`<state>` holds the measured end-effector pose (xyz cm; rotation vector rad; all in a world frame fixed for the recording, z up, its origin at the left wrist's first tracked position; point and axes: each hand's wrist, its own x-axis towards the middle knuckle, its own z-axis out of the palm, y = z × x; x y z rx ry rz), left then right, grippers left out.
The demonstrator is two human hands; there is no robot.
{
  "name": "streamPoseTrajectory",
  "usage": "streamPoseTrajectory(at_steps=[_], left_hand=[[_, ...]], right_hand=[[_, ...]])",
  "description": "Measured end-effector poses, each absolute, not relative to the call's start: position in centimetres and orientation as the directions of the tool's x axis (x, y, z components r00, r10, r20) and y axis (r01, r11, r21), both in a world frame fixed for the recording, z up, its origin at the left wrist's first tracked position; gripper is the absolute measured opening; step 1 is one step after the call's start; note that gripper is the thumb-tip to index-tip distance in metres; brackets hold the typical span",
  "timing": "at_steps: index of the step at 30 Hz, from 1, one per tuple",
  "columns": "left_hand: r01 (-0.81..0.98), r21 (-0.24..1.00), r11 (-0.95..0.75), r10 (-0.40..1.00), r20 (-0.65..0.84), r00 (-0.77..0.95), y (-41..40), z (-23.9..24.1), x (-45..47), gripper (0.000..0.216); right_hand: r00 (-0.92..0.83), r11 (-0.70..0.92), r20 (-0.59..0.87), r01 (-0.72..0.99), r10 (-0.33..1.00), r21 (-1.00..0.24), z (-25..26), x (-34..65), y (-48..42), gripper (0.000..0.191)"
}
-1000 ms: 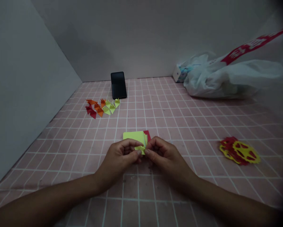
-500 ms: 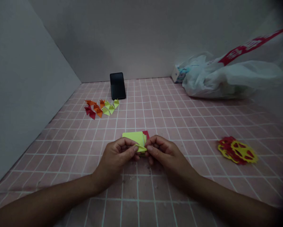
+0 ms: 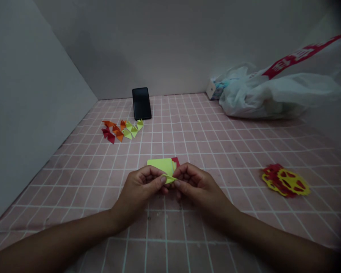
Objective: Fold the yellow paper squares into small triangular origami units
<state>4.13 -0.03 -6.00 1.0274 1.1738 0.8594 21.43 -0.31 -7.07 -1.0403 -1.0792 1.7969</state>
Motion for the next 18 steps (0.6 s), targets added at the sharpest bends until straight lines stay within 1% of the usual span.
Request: streamPoseTrajectory(at_steps=[6, 13, 16, 18], left_hand=[[-0.026, 0.951, 0.308, 0.928, -0.295, 0.226, 0.1, -5.94, 4.26, 0.011], [0.009, 0.953, 0.302, 0.922, -0.295, 0.25, 0.05, -6.19, 4.24, 0.012], [0.02, 0.952, 0.305, 0.922, -0.301, 0.243, 0.03, -6.07, 4.3, 0.013], [0.003, 0.947, 0.32, 0.923, -0.312, 0.227, 0.03, -5.92, 4.35, 0.013]], right_hand=[[-0.362, -0.316, -0.235, -0.186, 0.902, -0.93, -7.04, 21.4, -0.32, 0.016], [-0.319, -0.345, -0.278, -0.177, 0.906, -0.922, -7.15, 21.18, -0.22, 0.015], [-0.324, -0.349, -0.283, -0.167, 0.903, -0.922, -7.28, 21.26, -0.24, 0.014], [-0.333, -0.351, -0.277, -0.188, 0.901, -0.917, -7.35, 21.39, -0.27, 0.014]])
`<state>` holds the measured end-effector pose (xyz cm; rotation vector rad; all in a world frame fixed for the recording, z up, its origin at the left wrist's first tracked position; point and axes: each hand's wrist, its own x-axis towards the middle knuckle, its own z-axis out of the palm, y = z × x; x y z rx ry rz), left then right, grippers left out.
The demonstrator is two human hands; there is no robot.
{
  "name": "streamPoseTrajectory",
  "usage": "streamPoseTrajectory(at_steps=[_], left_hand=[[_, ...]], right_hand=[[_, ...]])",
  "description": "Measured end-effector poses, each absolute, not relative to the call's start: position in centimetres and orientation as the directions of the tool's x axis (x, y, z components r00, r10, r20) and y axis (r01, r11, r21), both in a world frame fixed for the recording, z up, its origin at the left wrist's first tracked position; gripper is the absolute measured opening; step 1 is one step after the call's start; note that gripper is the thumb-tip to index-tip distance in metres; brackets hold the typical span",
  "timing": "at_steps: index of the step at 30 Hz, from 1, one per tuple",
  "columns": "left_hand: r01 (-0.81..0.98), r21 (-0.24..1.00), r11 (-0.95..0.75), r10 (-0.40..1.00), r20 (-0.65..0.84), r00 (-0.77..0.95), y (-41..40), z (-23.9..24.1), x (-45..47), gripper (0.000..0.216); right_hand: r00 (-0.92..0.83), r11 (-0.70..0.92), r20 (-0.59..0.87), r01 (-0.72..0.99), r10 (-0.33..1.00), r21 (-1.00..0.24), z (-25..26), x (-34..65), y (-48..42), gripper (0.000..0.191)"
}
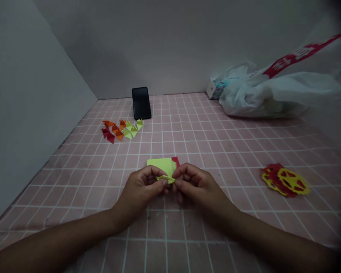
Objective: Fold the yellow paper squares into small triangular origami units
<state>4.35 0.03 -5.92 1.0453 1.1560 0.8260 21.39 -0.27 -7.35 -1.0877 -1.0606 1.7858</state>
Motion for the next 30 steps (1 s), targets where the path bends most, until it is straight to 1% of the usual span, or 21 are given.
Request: streamPoseTrajectory(at_steps=[4, 13, 17, 24, 30], left_hand=[[-0.043, 0.93, 0.364, 0.917, -0.35, 0.191, 0.03, -5.73, 4.4, 0.014], [-0.069, 0.919, 0.389, 0.907, -0.369, 0.204, 0.14, -6.01, 4.37, 0.015], [-0.07, 0.921, 0.384, 0.909, -0.364, 0.201, 0.08, -6.26, 4.33, 0.016], [-0.074, 0.916, 0.395, 0.901, -0.37, 0.229, 0.0, -5.97, 4.54, 0.015], [-0.077, 0.907, 0.414, 0.892, -0.387, 0.235, 0.02, -5.74, 4.66, 0.016]], right_hand=[[-0.326, -0.332, -0.247, -0.239, 0.913, -0.912, -7.52, 21.63, -0.25, 0.016], [-0.34, -0.378, -0.293, -0.219, 0.894, -0.9, -7.54, 21.37, -0.27, 0.019], [-0.351, -0.379, -0.283, -0.244, 0.893, -0.893, -7.51, 21.36, -0.29, 0.019], [-0.402, -0.349, -0.227, -0.264, 0.887, -0.899, -7.62, 21.34, -0.3, 0.015], [-0.403, -0.364, -0.245, -0.25, 0.882, -0.897, -7.51, 21.26, -0.29, 0.015]])
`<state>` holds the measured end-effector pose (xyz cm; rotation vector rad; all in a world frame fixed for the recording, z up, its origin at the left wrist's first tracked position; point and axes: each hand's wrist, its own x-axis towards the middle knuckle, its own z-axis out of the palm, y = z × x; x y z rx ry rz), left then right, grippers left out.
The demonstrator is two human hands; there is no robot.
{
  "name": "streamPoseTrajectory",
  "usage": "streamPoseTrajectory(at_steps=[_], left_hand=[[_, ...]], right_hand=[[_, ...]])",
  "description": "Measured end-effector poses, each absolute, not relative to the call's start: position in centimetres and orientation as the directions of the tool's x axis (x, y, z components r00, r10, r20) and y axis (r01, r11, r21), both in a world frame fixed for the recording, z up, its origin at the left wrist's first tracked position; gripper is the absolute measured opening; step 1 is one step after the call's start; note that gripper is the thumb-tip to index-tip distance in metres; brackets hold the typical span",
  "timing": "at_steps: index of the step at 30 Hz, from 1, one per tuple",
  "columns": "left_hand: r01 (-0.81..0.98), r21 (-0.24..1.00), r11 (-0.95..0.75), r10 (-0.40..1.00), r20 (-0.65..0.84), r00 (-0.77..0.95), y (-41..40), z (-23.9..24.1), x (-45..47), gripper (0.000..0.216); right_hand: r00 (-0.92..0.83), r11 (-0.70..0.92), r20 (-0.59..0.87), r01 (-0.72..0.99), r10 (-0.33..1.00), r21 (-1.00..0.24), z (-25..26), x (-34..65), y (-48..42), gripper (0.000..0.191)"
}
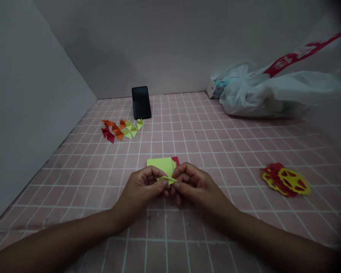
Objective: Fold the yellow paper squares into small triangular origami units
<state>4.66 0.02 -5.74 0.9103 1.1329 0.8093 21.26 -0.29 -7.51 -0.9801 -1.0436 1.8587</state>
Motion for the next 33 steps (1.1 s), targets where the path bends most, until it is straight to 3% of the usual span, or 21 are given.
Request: streamPoseTrajectory(at_steps=[13, 18, 21, 33], left_hand=[[-0.058, 0.924, 0.378, 0.908, -0.358, 0.217, 0.11, -5.9, 4.5, 0.015], [-0.049, 0.932, 0.36, 0.912, -0.34, 0.23, -0.12, -6.18, 4.47, 0.014], [-0.044, 0.94, 0.338, 0.913, -0.316, 0.257, -0.23, -6.26, 4.58, 0.01], [-0.103, 0.877, 0.47, 0.863, -0.431, 0.263, 0.17, -5.91, 4.26, 0.02]], right_hand=[[-0.385, -0.379, -0.26, -0.274, 0.886, -0.884, -7.47, 21.48, -0.38, 0.019], [-0.376, -0.352, -0.251, -0.228, 0.892, -0.908, -7.95, 21.36, -0.38, 0.027], [-0.384, -0.332, -0.241, -0.191, 0.891, -0.924, -7.92, 21.19, -0.52, 0.022], [-0.383, -0.373, -0.262, -0.25, 0.886, -0.894, -7.44, 21.74, -0.2, 0.017]])
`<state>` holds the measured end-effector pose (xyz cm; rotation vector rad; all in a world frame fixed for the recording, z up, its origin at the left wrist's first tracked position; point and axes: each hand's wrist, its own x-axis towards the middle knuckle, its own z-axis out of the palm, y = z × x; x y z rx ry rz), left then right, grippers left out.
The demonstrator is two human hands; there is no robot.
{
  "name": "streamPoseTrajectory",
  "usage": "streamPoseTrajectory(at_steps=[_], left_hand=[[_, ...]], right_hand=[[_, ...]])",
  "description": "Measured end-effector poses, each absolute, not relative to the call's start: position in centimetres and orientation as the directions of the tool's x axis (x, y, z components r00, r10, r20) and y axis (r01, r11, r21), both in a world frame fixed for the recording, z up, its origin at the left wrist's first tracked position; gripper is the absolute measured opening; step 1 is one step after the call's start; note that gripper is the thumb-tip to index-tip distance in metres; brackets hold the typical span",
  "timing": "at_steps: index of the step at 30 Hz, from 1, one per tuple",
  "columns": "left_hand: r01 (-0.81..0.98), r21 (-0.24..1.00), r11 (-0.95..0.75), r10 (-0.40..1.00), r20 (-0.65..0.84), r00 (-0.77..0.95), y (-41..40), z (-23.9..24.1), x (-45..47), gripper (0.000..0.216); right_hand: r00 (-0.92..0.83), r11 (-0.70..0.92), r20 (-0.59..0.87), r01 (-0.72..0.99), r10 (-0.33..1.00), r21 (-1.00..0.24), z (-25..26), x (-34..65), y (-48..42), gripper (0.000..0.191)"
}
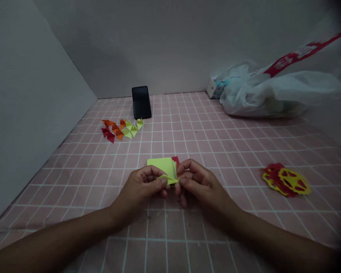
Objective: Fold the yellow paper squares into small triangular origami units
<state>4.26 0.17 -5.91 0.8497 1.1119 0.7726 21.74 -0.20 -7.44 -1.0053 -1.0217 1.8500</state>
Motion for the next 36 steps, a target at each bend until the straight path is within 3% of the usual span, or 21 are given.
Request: streamPoseTrajectory(at_steps=[12, 23, 36], left_hand=[[-0.031, 0.938, 0.345, 0.891, -0.317, 0.327, -0.11, -5.97, 4.16, 0.013], [-0.106, 0.909, 0.402, 0.873, -0.346, 0.344, -0.04, -6.35, 4.04, 0.016], [0.013, 0.936, 0.351, 0.886, -0.337, 0.319, -0.05, -5.69, 4.12, 0.014]], right_hand=[[-0.372, -0.377, -0.306, -0.136, 0.877, -0.916, -7.54, 21.62, -0.24, 0.017], [-0.36, -0.339, -0.275, -0.127, 0.891, -0.932, -7.47, 21.47, -0.32, 0.017], [-0.413, -0.282, -0.25, -0.017, 0.876, -0.959, -7.74, 21.77, -0.16, 0.017]])
